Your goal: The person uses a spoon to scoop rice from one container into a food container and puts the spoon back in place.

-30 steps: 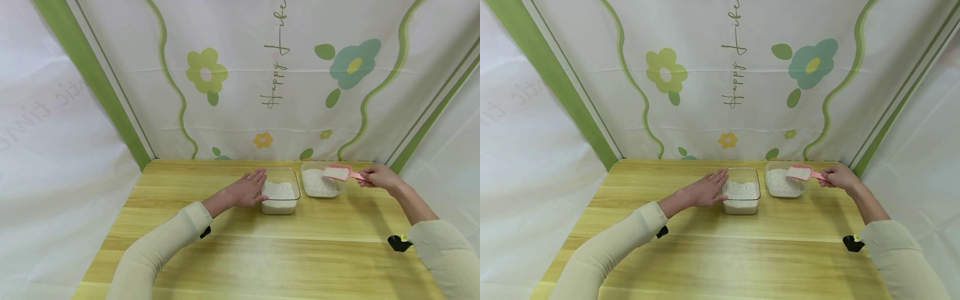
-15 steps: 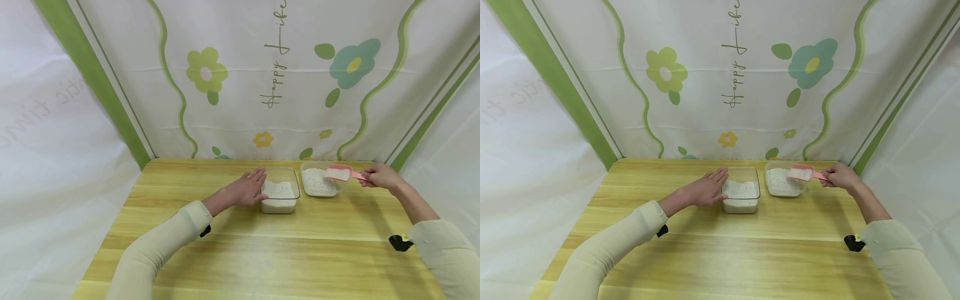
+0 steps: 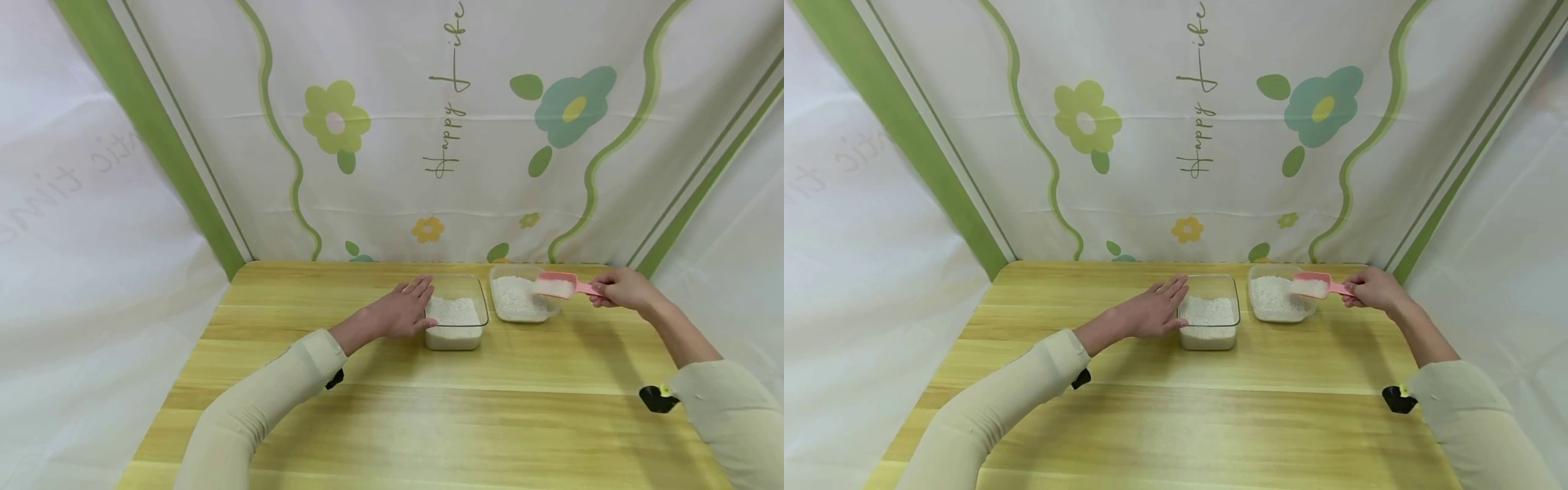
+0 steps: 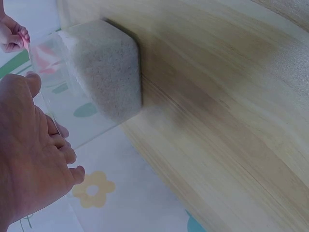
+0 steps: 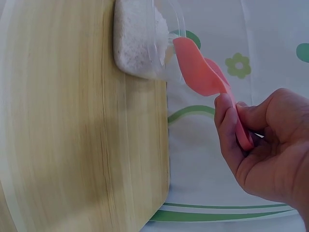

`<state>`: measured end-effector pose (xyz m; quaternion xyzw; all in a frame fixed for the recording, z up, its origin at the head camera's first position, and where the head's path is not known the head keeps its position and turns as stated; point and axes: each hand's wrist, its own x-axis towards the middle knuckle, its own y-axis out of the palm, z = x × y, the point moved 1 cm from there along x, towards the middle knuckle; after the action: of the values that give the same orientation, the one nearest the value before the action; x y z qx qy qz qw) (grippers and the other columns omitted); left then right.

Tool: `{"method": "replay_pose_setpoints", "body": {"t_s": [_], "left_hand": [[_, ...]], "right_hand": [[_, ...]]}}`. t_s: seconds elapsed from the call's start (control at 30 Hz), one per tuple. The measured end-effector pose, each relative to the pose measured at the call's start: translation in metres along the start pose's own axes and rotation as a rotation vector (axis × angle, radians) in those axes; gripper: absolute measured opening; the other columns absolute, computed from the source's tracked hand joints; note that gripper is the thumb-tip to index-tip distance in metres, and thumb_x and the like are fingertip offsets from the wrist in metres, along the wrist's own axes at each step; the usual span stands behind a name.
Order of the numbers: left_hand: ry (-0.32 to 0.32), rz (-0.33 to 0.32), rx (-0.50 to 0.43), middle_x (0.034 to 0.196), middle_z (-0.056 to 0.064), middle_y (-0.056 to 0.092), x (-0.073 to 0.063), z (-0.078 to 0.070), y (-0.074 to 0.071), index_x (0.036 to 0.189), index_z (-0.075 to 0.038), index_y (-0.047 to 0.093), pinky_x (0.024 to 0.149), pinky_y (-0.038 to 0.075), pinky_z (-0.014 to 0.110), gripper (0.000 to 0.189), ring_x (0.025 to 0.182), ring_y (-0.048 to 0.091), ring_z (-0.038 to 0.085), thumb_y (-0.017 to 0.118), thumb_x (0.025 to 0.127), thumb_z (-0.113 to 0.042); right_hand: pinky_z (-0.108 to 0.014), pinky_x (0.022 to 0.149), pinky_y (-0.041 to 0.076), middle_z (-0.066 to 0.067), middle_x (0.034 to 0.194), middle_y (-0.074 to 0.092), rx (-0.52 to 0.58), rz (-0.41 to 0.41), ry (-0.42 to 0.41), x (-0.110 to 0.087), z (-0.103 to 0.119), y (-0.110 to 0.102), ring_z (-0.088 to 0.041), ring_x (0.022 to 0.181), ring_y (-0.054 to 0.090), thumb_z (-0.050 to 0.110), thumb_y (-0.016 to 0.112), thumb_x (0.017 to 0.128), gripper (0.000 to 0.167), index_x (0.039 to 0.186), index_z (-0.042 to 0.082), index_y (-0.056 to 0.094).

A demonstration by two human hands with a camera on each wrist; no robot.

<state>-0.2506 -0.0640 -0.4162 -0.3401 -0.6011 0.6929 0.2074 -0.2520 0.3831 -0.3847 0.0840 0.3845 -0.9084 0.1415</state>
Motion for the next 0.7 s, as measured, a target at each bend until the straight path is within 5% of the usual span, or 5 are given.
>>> {"method": "replay_pose_setpoints", "body": {"t_s": [0.7], "left_hand": [[0.009, -0.01, 0.002, 0.169, 0.016, 0.0, 0.001, 0.001, 0.002, 0.16, -0.002, 0.01, 0.125, 0.019, 0.046, 0.08, 0.157, 0.0, 0.026, 0.021, 0.105, -0.059]], "right_hand": [[-0.021, 0.064, 0.057, -0.003, 0.08, 0.072, -0.135, -0.023, 0.002, -0.002, 0.009, -0.012, -0.006, 0.068, 0.068, 0.002, 0.042, 0.102, 0.036, 0.119, -0.029, 0.052]]}}
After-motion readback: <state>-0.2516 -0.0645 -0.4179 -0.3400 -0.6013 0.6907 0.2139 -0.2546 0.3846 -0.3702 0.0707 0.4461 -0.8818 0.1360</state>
